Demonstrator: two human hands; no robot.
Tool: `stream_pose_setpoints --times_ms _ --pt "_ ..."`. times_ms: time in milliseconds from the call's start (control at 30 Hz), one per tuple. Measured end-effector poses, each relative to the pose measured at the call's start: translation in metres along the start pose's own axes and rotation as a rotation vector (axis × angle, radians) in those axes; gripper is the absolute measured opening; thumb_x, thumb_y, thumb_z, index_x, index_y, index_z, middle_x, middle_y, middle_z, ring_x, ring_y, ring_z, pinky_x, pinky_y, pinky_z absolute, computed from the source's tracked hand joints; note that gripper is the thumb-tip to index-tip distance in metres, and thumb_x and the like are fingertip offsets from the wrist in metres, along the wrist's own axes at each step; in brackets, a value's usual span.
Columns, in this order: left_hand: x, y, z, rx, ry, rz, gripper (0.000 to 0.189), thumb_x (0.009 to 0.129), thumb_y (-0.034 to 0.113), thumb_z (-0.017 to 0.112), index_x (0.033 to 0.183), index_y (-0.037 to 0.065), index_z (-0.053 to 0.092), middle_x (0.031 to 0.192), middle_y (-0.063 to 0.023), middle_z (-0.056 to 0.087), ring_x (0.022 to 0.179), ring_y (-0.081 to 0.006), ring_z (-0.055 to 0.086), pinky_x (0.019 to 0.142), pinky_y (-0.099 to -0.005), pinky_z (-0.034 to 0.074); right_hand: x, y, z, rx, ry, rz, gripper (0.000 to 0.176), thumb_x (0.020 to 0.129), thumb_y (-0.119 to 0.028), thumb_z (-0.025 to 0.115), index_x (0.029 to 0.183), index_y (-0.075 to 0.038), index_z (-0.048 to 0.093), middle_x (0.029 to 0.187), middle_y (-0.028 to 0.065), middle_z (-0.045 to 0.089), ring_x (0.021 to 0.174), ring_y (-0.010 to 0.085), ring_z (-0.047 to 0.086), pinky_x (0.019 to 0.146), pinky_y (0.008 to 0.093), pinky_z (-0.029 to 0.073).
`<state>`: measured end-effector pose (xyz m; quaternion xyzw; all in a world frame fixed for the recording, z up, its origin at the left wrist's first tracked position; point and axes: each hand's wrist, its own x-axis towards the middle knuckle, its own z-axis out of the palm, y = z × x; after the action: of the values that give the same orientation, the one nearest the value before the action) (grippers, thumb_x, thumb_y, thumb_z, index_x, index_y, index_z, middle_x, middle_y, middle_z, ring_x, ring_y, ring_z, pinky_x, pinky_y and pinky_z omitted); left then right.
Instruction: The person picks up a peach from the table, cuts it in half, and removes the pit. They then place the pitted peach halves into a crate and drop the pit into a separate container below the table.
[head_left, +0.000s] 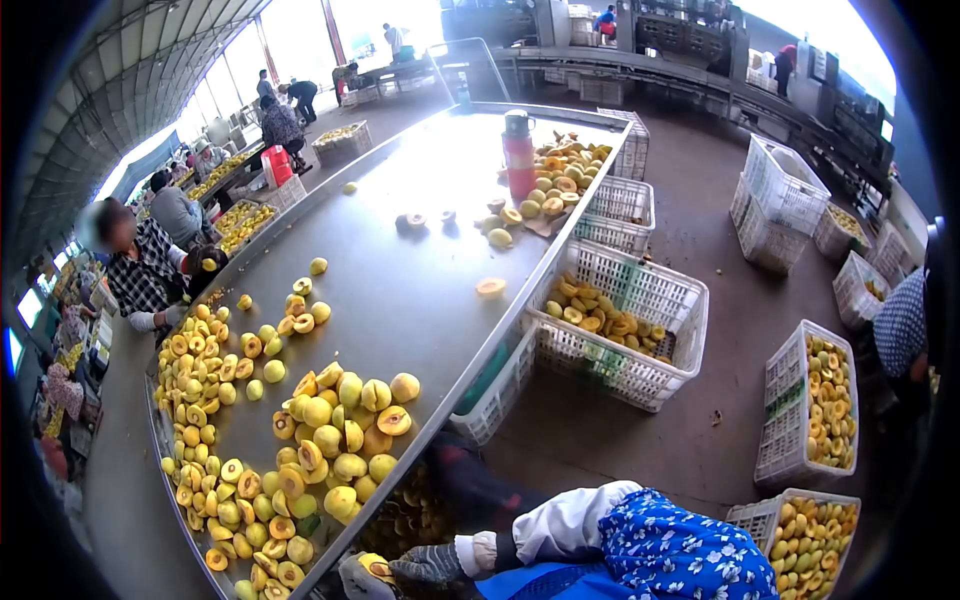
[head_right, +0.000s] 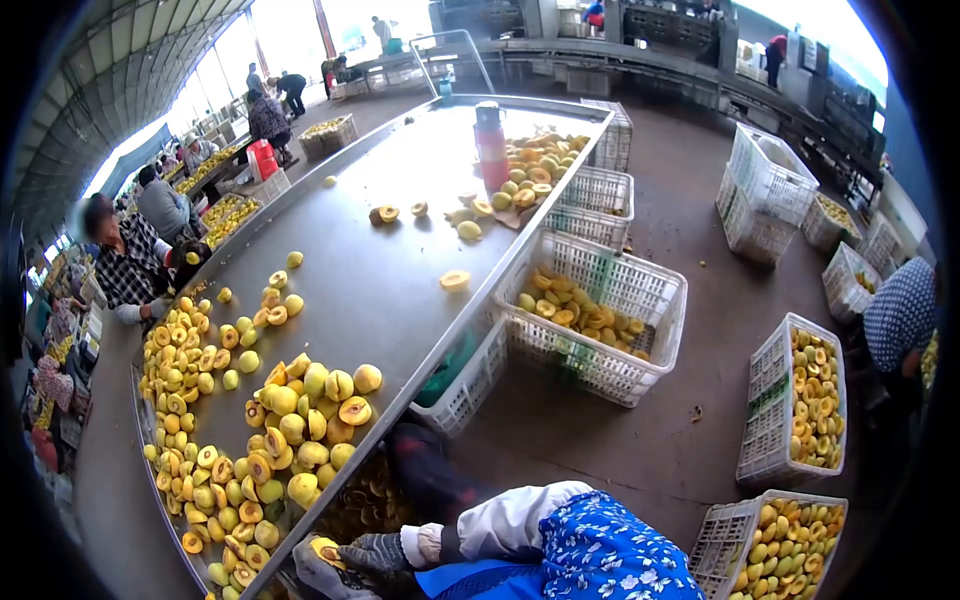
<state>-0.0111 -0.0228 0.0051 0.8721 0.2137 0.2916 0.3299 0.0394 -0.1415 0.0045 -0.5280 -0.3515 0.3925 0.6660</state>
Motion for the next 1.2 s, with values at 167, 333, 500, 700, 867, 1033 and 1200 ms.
stream_pose_setpoints --times_ms 167,333,500,700,867,1033,1200 --pt "-0.005 -0.002 0.0 0.076 -0.011 0.049 0.042 0.087 0.037 0.051 0.112 0.004 0.049 0.119 -0.0148 0.051 0.108 -0.0322 0.048 0.094 -0.0459 0.036 0.021 0.059 0.007 -0.006 0.051 -0.063 0.05 0.095 -0.044 0.036 0.093 -0.002 0.062 0.079 0.0114 0.063 0.075 0.0209 0.057 0.071 0.0338 0.045" --pt "-0.011 -0.003 0.002 0.165 -0.036 0.092 0.045 0.086 0.038 0.053 0.116 0.004 0.046 0.122 -0.0151 0.049 0.112 -0.0331 0.046 0.096 -0.0476 0.035 0.023 0.021 -0.002 -0.056 0.063 0.177 0.068 0.089 -0.061 0.036 0.093 0.001 0.063 0.082 0.0194 0.063 0.074 0.0297 0.059 0.07 0.0378 0.044" --pt "-0.013 -0.001 0.002 0.233 -0.058 0.126 0.049 0.086 0.038 0.055 0.119 0.005 0.044 0.126 -0.0154 0.047 0.115 -0.034 0.044 0.098 -0.0494 0.033 0.021 -0.005 -0.011 -0.015 0.021 0.349 0.074 0.084 -0.066 0.042 0.106 0.002 0.059 0.088 0.0147 0.065 0.076 0.025 0.059 0.074 0.0355 0.044" --pt "-0.018 -0.001 0.002 0.321 -0.092 0.165 0.054 0.085 0.039 0.057 0.124 0.005 0.041 0.13 -0.0157 0.045 0.119 -0.035 0.042 0.101 -0.0514 0.031 0.01 -0.023 -0.025 -0.237 -0.122 0.241 0.057 0.088 -0.053 0.047 0.11 -0.001 0.056 0.092 0.0139 0.064 0.086 0.0262 0.058 0.078 0.0363 0.046" --pt "-0.024 -0.003 0.002 0.416 -0.121 0.207 0.058 0.084 0.039 0.059 0.128 0.006 0.039 0.133 -0.016 0.043 0.122 -0.0359 0.04 0.103 -0.0531 0.029 0.011 0.016 -0.017 -0.176 0.027 -0.012 0.046 0.091 -0.038 0.047 0.121 -0.003 0.05 0.101 0.018 0.063 0.097 0.0306 0.058 0.085 0.0366 0.043" --pt "-0.025 -0.004 0.001 0.586 -0.183 0.264 0.063 0.084 0.04 0.061 0.132 0.006 0.036 0.136 -0.0163 0.041 0.126 -0.0367 0.038 0.105 -0.0548 0.027 -0.009 -0.027 -0.036 -0.397 0.046 -0.018 0.033 0.089 -0.032 0.055 0.107 -0.004 0.057 0.094 0.015 0.065 0.09 0.0273 0.061 0.079 0.0348 0.046" --pt "-0.006 0.068 -0.014 0.243 -0.021 0.349 0.03 0.091 0.031 0.049 0.107 0.006 0.055 0.095 -0.0107 0.056 0.08 -0.0261 0.057 0.081 -0.0407 0.048 0.001 -0.056 -0.077 -0.572 0.424 -0.282 0.024 0.09 -0.027 0.054 0.095 -0.005 0.062 0.082 0.016 0.061 0.075 0.0346 0.059 0.066 0.0368 0.049"
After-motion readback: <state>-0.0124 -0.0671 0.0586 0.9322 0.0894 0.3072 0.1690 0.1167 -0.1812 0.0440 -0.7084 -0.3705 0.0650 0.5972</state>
